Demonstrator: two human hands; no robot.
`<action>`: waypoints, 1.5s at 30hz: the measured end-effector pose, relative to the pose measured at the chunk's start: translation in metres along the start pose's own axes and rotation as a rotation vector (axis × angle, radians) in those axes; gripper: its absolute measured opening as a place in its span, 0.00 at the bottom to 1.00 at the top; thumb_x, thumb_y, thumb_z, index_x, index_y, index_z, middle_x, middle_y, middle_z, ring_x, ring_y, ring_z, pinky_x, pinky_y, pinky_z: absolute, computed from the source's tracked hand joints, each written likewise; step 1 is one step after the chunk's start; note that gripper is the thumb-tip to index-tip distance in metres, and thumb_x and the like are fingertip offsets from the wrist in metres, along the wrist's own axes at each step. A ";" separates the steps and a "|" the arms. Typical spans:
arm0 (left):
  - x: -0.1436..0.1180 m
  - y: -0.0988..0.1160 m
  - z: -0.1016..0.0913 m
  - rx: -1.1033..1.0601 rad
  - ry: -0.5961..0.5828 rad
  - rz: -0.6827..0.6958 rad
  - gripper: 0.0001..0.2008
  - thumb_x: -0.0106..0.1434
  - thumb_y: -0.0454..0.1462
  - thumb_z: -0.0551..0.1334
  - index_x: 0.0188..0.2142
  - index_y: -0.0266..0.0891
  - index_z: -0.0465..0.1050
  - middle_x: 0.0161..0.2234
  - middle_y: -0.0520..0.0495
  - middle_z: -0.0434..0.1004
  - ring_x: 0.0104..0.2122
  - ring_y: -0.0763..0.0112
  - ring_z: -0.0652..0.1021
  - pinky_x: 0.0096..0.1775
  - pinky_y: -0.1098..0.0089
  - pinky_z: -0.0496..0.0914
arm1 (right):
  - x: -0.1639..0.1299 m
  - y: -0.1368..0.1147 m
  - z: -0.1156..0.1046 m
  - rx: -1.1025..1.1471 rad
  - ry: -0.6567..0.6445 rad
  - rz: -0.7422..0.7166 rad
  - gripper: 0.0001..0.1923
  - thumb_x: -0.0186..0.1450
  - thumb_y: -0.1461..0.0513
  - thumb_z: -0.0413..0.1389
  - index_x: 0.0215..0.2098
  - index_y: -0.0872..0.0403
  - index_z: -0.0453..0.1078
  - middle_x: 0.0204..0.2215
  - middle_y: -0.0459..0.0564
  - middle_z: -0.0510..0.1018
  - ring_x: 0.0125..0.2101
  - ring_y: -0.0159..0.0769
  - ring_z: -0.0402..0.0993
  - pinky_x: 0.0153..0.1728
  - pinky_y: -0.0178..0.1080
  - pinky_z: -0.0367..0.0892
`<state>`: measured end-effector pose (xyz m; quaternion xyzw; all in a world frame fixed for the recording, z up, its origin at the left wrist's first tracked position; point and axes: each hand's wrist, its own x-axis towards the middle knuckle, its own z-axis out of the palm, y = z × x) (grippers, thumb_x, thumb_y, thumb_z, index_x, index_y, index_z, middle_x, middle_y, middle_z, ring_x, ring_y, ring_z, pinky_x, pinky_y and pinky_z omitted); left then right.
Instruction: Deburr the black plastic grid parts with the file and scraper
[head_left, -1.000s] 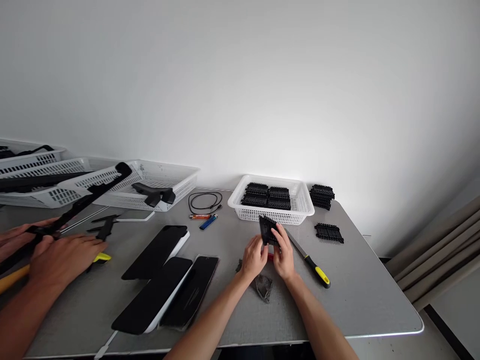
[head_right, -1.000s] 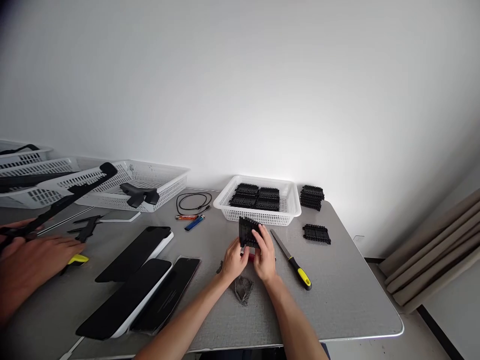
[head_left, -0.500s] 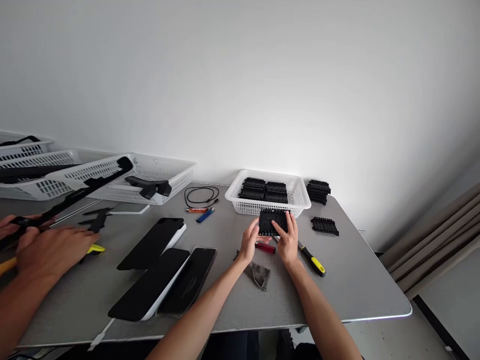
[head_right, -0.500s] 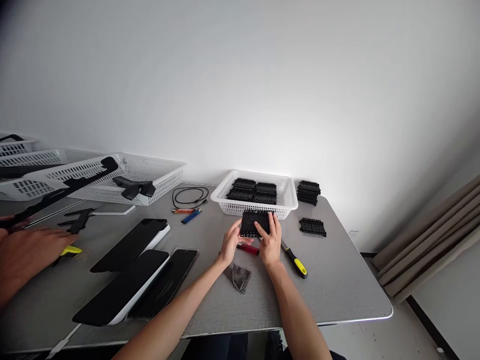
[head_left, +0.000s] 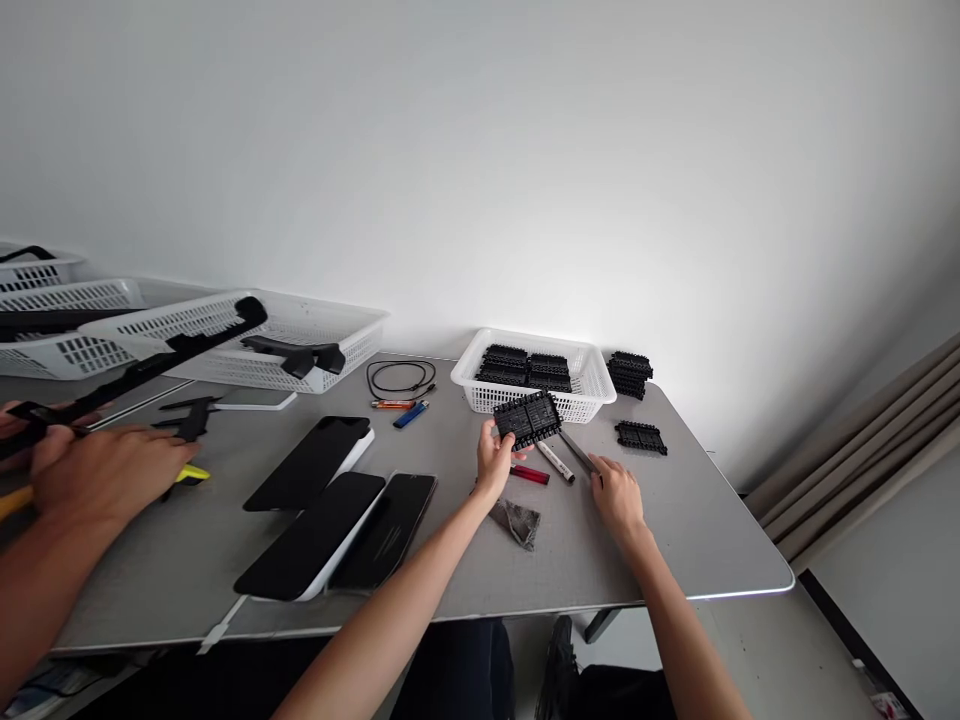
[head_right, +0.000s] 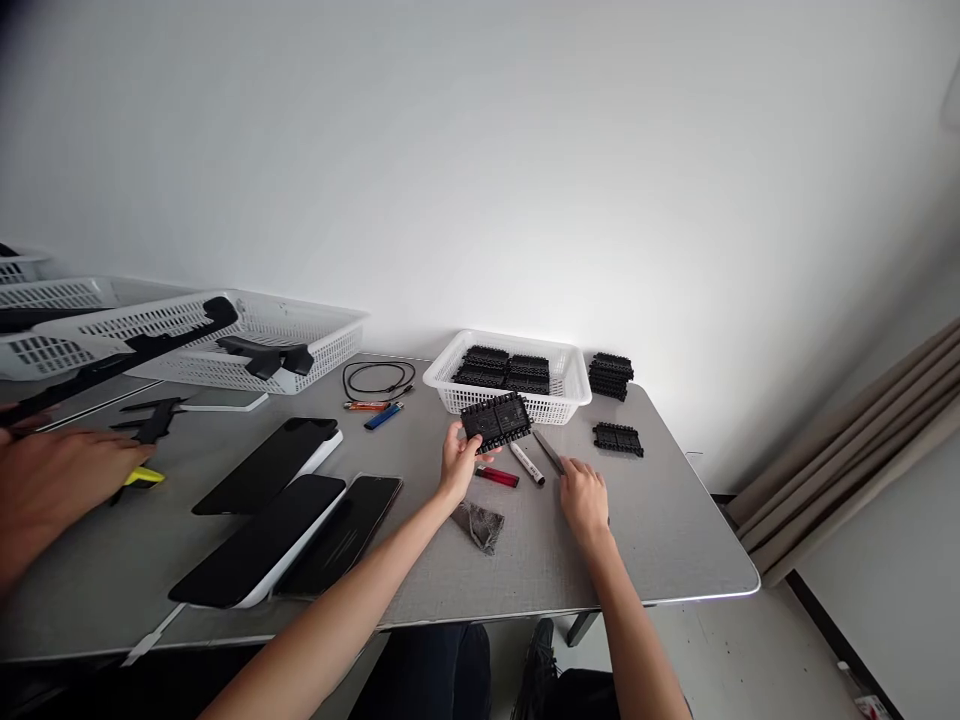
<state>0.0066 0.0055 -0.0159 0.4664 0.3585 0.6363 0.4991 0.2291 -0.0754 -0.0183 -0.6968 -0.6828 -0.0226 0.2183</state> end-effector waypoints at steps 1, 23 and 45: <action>0.000 0.000 0.000 -0.002 0.007 0.003 0.22 0.57 0.46 0.60 0.46 0.43 0.55 0.39 0.45 0.79 0.24 0.67 0.82 0.21 0.73 0.73 | -0.007 0.003 0.001 -0.048 -0.015 0.002 0.22 0.69 0.65 0.48 0.59 0.49 0.68 0.54 0.53 0.76 0.51 0.42 0.73 0.51 0.42 0.64; 0.000 -0.002 0.006 -0.001 0.008 -0.022 0.23 0.53 0.39 0.59 0.49 0.42 0.56 0.39 0.43 0.78 0.26 0.64 0.82 0.21 0.70 0.74 | -0.022 0.006 0.005 -0.170 0.164 0.271 0.18 0.74 0.57 0.44 0.58 0.49 0.67 0.45 0.54 0.77 0.42 0.39 0.75 0.33 0.35 0.63; -0.004 0.004 0.010 -0.029 -0.002 -0.030 0.25 0.54 0.37 0.60 0.52 0.41 0.57 0.39 0.44 0.79 0.23 0.65 0.81 0.21 0.71 0.73 | -0.023 -0.003 -0.006 -0.186 0.098 0.356 0.19 0.75 0.56 0.41 0.60 0.48 0.64 0.48 0.54 0.74 0.43 0.38 0.74 0.31 0.34 0.62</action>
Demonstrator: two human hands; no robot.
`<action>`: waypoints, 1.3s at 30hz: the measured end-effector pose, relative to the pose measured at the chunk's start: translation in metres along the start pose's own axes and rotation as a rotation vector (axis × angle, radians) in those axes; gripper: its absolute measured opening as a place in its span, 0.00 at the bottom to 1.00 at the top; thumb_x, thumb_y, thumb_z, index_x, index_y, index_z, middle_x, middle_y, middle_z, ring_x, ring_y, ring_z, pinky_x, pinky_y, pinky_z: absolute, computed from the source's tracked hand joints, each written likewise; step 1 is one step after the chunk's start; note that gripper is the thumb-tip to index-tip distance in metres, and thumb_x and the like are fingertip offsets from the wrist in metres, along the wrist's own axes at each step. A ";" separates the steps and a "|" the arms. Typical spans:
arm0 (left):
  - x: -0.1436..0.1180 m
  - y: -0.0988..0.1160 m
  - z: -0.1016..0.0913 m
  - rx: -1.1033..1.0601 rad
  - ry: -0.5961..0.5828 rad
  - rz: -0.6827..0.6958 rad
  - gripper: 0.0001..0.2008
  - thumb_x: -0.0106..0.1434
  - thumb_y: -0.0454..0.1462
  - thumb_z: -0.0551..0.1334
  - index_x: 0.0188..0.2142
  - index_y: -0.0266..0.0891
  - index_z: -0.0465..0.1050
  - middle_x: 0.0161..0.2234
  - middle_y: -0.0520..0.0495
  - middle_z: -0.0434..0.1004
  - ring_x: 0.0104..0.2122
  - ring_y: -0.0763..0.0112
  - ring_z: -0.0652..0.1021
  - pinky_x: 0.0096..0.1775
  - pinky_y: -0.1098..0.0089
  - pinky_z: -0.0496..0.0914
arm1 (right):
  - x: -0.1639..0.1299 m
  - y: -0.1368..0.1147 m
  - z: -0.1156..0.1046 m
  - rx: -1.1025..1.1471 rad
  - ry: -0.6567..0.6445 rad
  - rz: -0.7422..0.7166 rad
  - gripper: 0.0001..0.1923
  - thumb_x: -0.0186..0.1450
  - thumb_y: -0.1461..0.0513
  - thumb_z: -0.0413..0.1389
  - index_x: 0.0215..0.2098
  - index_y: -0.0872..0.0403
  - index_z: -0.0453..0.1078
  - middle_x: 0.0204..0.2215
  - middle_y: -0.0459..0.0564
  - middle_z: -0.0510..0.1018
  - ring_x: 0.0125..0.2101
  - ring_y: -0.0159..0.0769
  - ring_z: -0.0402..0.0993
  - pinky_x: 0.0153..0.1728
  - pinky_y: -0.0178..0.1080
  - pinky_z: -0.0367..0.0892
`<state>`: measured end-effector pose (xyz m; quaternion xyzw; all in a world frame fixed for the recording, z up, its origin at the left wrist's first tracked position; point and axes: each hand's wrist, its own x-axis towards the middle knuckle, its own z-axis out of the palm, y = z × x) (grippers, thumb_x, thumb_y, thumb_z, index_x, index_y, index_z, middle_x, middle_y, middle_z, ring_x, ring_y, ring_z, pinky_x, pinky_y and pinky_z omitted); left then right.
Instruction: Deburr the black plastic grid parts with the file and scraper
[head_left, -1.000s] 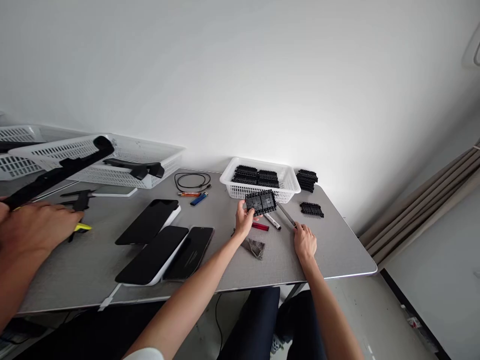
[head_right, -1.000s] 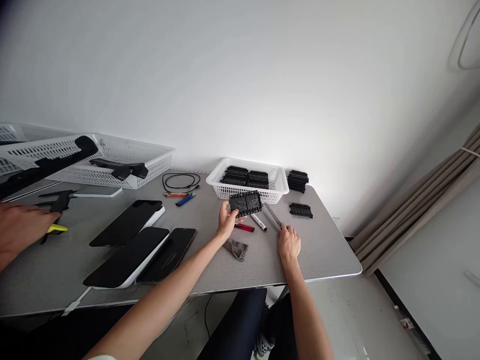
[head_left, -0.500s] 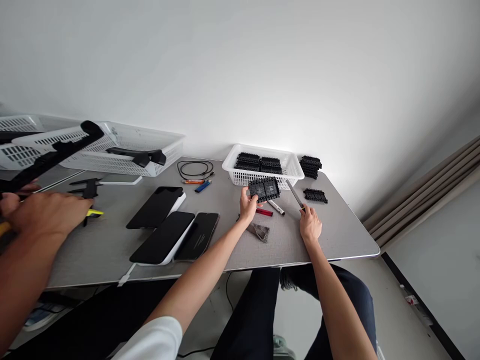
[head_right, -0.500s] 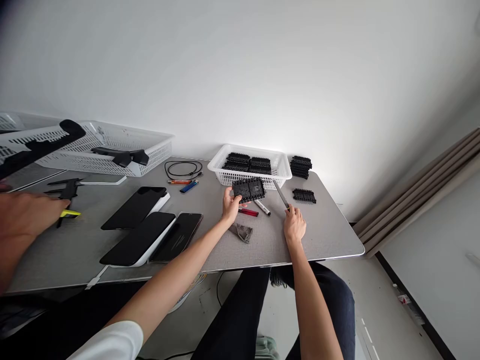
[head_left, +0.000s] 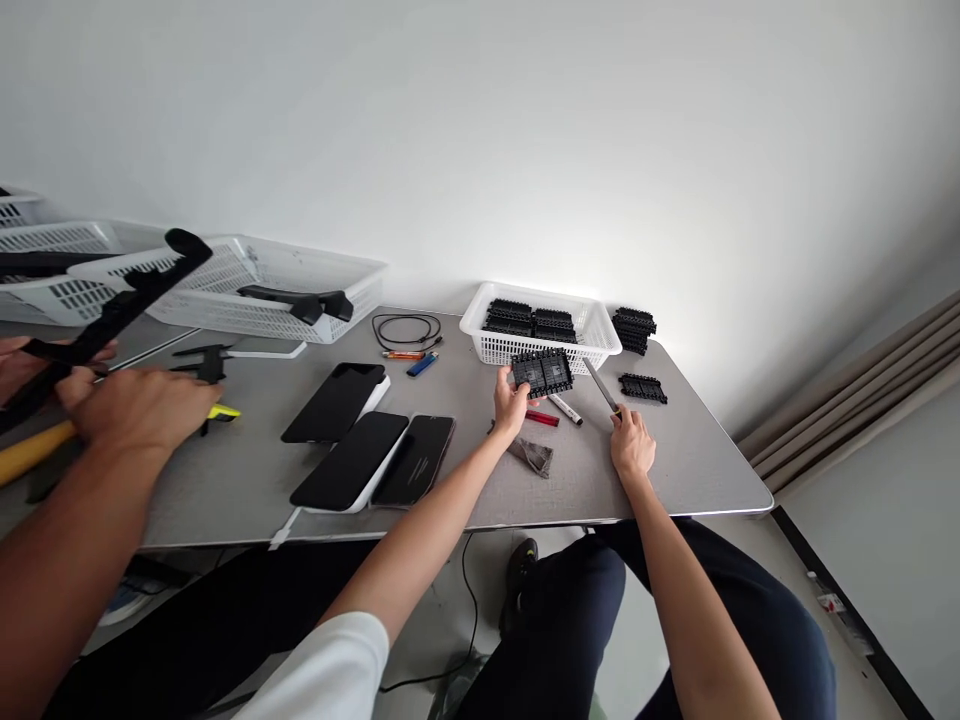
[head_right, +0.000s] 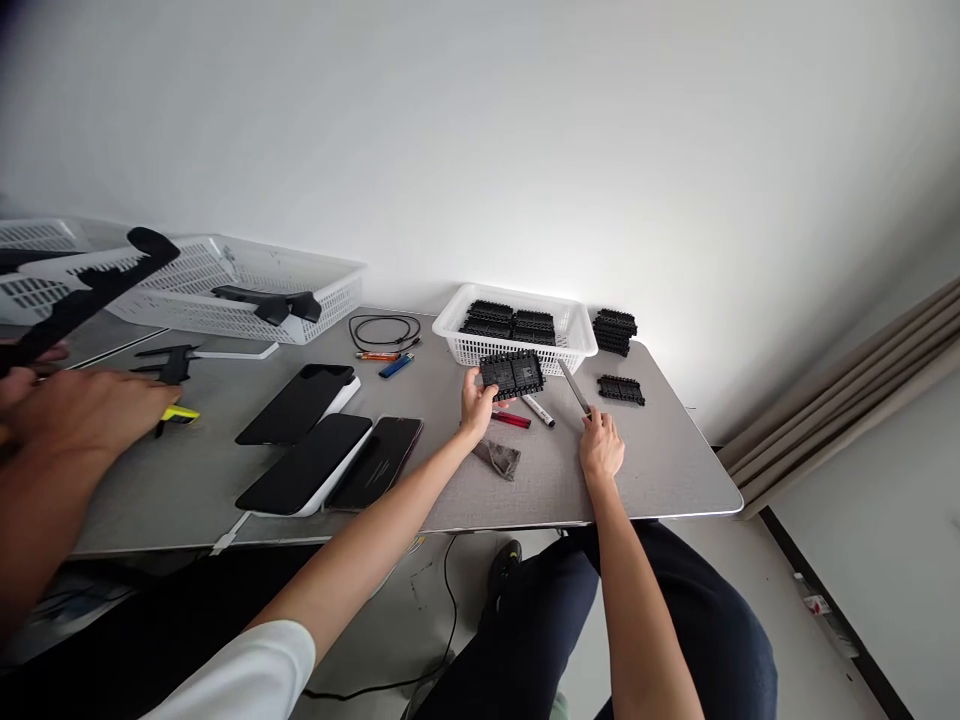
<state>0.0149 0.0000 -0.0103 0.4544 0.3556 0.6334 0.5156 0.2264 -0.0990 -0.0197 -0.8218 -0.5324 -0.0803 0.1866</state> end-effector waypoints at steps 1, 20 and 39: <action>0.000 0.001 0.000 -0.003 0.003 -0.002 0.25 0.54 0.37 0.60 0.51 0.41 0.57 0.38 0.44 0.79 0.23 0.66 0.81 0.21 0.71 0.73 | 0.000 0.000 0.000 -0.004 0.001 0.001 0.20 0.75 0.56 0.41 0.60 0.48 0.64 0.48 0.54 0.74 0.43 0.39 0.74 0.31 0.35 0.62; -0.001 0.003 0.005 -0.073 -0.066 -0.063 0.28 0.53 0.36 0.61 0.53 0.40 0.55 0.41 0.39 0.79 0.26 0.62 0.82 0.21 0.69 0.73 | -0.013 0.010 -0.008 0.271 0.152 0.009 0.18 0.73 0.55 0.45 0.56 0.47 0.69 0.46 0.50 0.75 0.36 0.35 0.71 0.26 0.35 0.50; -0.016 0.004 0.005 -0.038 0.004 0.023 0.21 0.60 0.41 0.61 0.50 0.43 0.55 0.40 0.44 0.78 0.22 0.67 0.80 0.20 0.71 0.71 | -0.015 0.012 -0.006 0.301 0.210 0.077 0.18 0.71 0.54 0.47 0.54 0.49 0.71 0.44 0.52 0.77 0.40 0.38 0.73 0.31 0.34 0.57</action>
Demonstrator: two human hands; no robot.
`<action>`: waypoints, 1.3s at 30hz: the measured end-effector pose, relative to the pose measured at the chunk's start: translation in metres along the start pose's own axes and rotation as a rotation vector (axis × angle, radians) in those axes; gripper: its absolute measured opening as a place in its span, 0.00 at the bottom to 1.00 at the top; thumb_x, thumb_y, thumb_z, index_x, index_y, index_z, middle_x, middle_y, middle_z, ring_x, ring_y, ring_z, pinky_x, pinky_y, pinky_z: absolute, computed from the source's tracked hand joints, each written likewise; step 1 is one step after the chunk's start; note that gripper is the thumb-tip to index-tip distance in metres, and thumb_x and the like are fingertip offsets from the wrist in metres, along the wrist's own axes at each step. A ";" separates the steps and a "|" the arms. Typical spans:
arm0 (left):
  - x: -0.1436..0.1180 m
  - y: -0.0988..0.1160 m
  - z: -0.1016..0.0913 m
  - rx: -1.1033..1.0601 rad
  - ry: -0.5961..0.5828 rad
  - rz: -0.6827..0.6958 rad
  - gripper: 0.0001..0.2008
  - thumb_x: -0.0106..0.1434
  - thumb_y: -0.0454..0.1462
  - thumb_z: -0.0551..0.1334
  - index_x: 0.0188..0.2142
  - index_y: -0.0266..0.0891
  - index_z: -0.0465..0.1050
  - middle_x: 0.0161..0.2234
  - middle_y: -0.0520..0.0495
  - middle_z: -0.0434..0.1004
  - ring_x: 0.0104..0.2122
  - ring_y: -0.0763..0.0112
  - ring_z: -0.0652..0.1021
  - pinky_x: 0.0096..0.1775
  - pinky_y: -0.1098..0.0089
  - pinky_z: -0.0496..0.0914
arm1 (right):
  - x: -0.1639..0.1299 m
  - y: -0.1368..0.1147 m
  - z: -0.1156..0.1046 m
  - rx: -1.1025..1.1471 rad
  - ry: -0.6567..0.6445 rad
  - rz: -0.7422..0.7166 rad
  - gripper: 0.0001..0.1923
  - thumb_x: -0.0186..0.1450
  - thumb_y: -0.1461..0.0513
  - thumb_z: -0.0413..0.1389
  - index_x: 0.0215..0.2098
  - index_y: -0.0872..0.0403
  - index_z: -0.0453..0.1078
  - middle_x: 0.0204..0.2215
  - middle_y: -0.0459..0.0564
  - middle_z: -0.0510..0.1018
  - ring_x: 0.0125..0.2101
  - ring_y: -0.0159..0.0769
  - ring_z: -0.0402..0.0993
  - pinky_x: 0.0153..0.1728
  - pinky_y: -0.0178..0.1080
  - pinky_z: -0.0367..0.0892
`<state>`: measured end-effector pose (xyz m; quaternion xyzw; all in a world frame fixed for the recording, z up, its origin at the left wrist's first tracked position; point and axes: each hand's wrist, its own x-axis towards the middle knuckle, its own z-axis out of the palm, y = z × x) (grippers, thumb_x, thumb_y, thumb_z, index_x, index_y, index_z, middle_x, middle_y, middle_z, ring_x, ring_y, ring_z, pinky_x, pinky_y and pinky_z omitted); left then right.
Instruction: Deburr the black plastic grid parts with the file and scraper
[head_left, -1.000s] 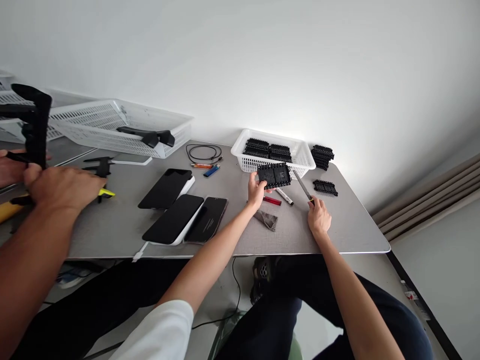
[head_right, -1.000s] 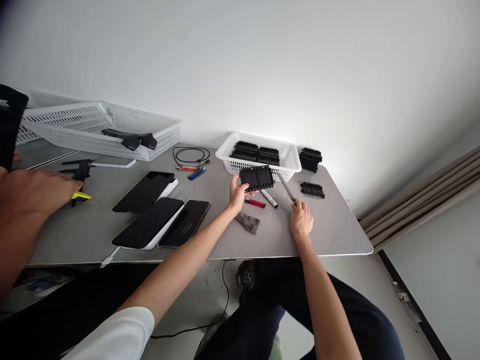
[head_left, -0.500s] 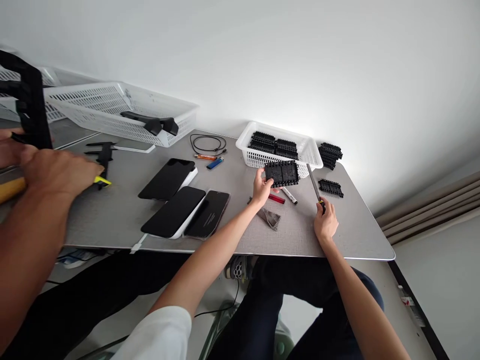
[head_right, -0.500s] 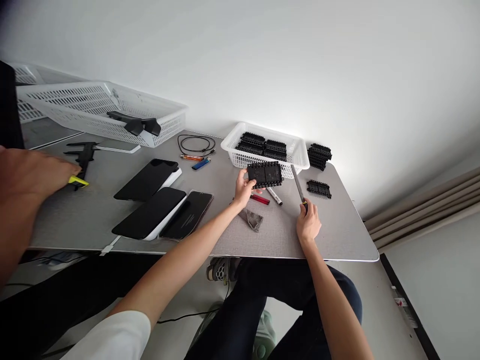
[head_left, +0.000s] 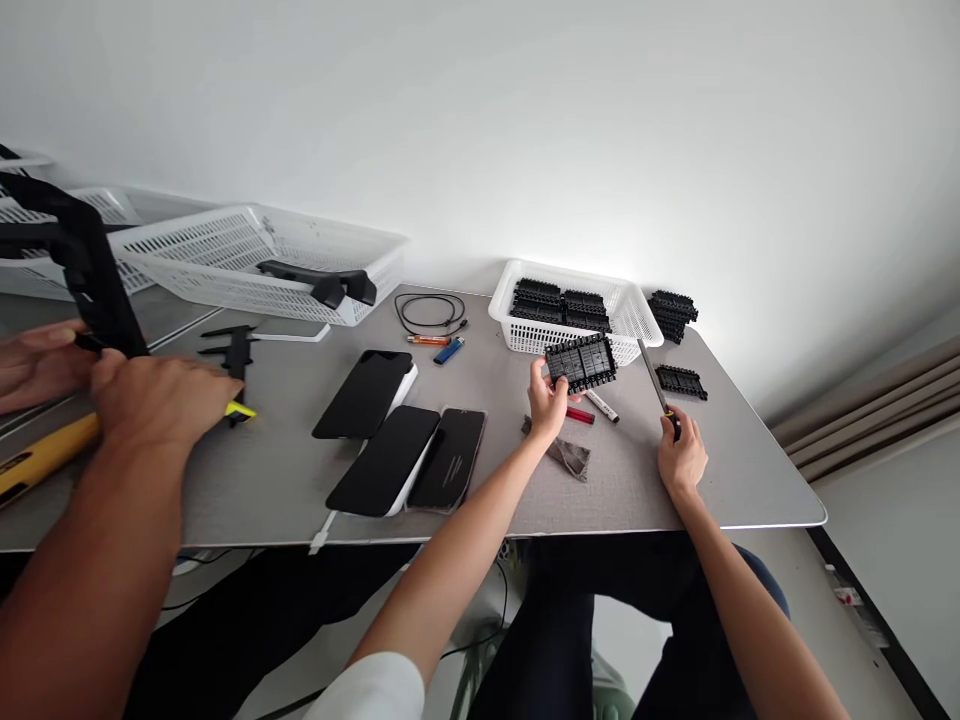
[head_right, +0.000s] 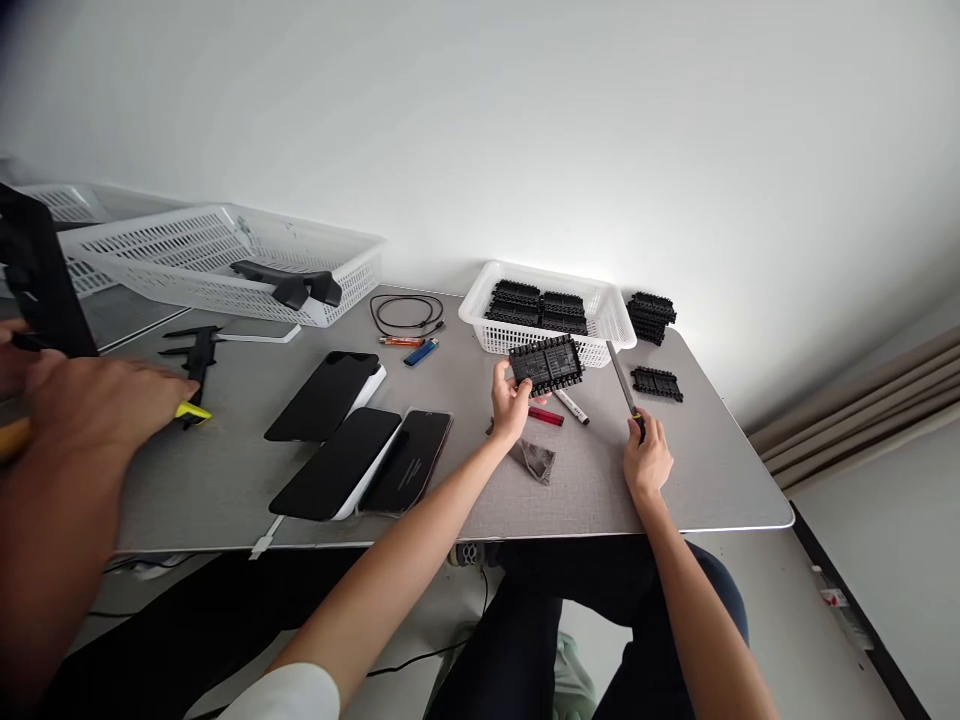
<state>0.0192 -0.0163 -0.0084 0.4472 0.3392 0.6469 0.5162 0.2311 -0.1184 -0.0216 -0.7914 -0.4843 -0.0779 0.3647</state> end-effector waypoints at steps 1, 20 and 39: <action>0.000 -0.001 0.000 0.000 -0.010 -0.011 0.22 0.60 0.41 0.61 0.50 0.43 0.55 0.40 0.44 0.78 0.23 0.66 0.81 0.20 0.70 0.72 | 0.000 -0.001 0.000 0.001 0.005 0.012 0.19 0.71 0.54 0.46 0.54 0.50 0.71 0.45 0.52 0.77 0.40 0.39 0.73 0.32 0.35 0.58; 0.020 0.011 0.004 -0.057 -0.167 -0.144 0.25 0.53 0.35 0.62 0.49 0.44 0.54 0.43 0.44 0.77 0.35 0.61 0.82 0.35 0.57 0.78 | 0.057 -0.070 -0.060 1.013 -0.140 0.078 0.07 0.61 0.61 0.42 0.32 0.52 0.60 0.24 0.43 0.67 0.19 0.28 0.62 0.23 0.33 0.62; -0.018 0.013 0.001 0.086 -0.229 -0.129 0.30 0.52 0.33 0.63 0.55 0.41 0.60 0.34 0.47 0.80 0.30 0.67 0.78 0.32 0.68 0.72 | 0.015 -0.052 -0.063 0.445 -0.392 -0.013 0.30 0.62 0.37 0.51 0.20 0.53 0.61 0.18 0.43 0.66 0.19 0.28 0.54 0.21 0.33 0.50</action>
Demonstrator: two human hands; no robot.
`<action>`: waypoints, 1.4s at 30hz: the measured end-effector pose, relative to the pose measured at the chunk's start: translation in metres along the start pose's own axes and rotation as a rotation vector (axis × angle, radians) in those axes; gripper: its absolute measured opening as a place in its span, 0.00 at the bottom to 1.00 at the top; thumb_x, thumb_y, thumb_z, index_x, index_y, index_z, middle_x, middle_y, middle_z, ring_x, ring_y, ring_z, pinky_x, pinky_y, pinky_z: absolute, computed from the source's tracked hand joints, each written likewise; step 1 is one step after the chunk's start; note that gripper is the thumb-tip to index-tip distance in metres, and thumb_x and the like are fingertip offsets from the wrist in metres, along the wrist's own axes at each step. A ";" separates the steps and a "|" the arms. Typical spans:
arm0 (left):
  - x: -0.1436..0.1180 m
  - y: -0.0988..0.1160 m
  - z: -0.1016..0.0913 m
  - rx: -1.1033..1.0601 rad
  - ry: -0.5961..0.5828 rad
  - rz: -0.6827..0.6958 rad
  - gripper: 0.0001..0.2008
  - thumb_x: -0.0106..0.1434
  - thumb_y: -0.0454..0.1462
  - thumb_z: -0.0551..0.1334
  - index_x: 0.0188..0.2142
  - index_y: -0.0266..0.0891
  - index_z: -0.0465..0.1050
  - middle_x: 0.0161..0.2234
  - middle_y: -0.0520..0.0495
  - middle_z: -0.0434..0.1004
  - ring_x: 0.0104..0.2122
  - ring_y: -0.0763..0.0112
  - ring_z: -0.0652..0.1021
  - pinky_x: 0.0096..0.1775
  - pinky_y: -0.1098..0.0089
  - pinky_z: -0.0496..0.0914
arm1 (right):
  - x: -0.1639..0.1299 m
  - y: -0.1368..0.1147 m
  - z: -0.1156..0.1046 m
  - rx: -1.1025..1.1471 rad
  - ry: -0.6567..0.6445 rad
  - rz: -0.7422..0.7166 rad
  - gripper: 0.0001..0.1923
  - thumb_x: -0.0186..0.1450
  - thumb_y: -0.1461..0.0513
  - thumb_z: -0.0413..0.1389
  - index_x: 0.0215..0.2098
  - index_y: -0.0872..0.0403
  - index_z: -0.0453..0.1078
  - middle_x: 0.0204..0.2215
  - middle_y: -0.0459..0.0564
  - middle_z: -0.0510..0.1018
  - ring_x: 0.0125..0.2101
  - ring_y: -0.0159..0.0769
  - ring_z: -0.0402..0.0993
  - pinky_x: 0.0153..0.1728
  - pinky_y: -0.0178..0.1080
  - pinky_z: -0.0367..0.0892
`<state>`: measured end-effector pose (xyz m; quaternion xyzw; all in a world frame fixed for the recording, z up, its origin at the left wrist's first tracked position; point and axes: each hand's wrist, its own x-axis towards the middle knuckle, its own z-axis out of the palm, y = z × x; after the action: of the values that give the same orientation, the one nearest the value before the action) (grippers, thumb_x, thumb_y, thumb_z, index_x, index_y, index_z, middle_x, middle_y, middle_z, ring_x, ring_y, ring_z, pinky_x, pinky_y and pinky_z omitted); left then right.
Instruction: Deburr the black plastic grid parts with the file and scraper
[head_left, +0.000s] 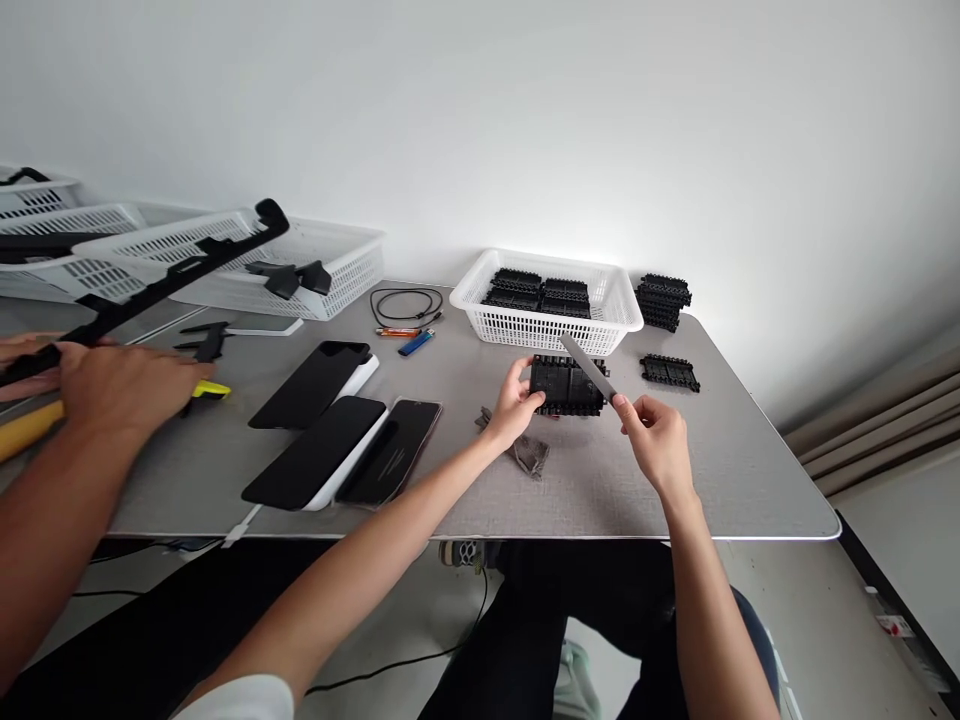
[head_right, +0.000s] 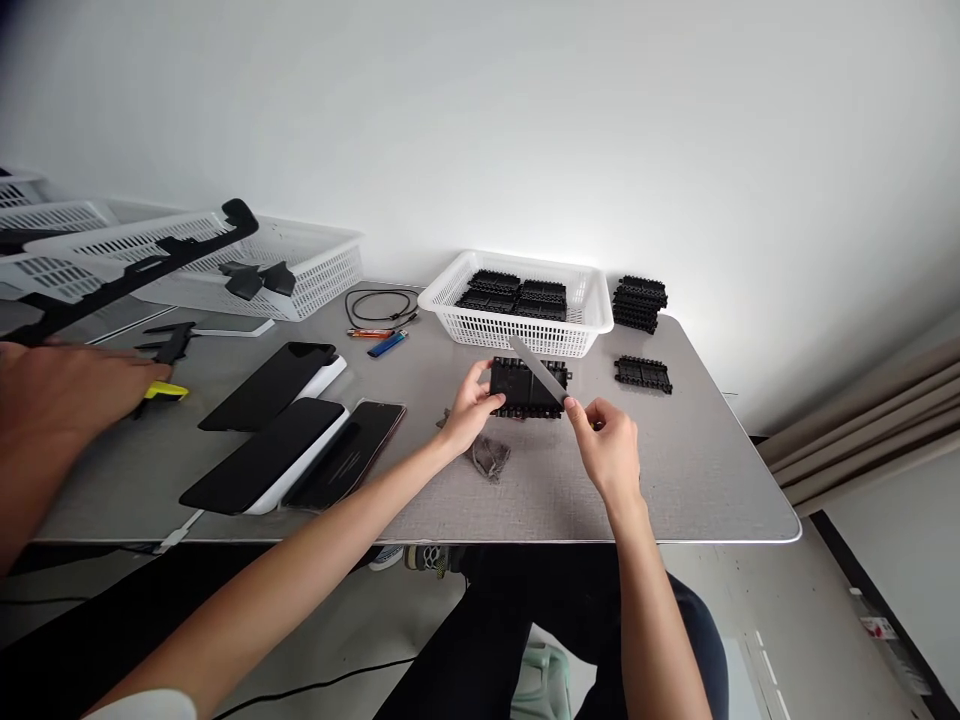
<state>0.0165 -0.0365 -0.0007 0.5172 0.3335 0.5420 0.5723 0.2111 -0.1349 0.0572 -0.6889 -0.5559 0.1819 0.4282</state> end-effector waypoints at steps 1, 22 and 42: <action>0.000 0.001 0.001 -0.009 0.013 0.005 0.30 0.52 0.33 0.63 0.55 0.41 0.60 0.35 0.47 0.80 0.30 0.66 0.78 0.32 0.68 0.72 | 0.000 0.001 -0.001 -0.017 0.013 0.003 0.30 0.62 0.37 0.50 0.20 0.53 0.60 0.18 0.43 0.66 0.19 0.28 0.54 0.21 0.33 0.50; -0.008 -0.003 0.004 -0.045 -0.024 0.042 0.32 0.53 0.34 0.65 0.58 0.38 0.63 0.35 0.44 0.81 0.32 0.64 0.80 0.34 0.67 0.73 | 0.009 0.006 0.019 -0.196 0.132 -0.035 0.29 0.58 0.36 0.54 0.19 0.50 0.57 0.17 0.46 0.69 0.19 0.34 0.61 0.21 0.35 0.51; -0.010 0.005 0.007 -0.143 -0.047 -0.040 0.34 0.51 0.32 0.66 0.59 0.39 0.62 0.36 0.46 0.81 0.30 0.68 0.77 0.32 0.69 0.69 | 0.015 0.011 0.003 -0.173 0.256 -0.082 0.30 0.58 0.37 0.56 0.18 0.51 0.56 0.18 0.44 0.67 0.21 0.32 0.60 0.23 0.35 0.52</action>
<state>0.0201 -0.0485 0.0041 0.4808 0.2904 0.5408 0.6261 0.2202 -0.1202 0.0496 -0.7176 -0.5379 0.0265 0.4416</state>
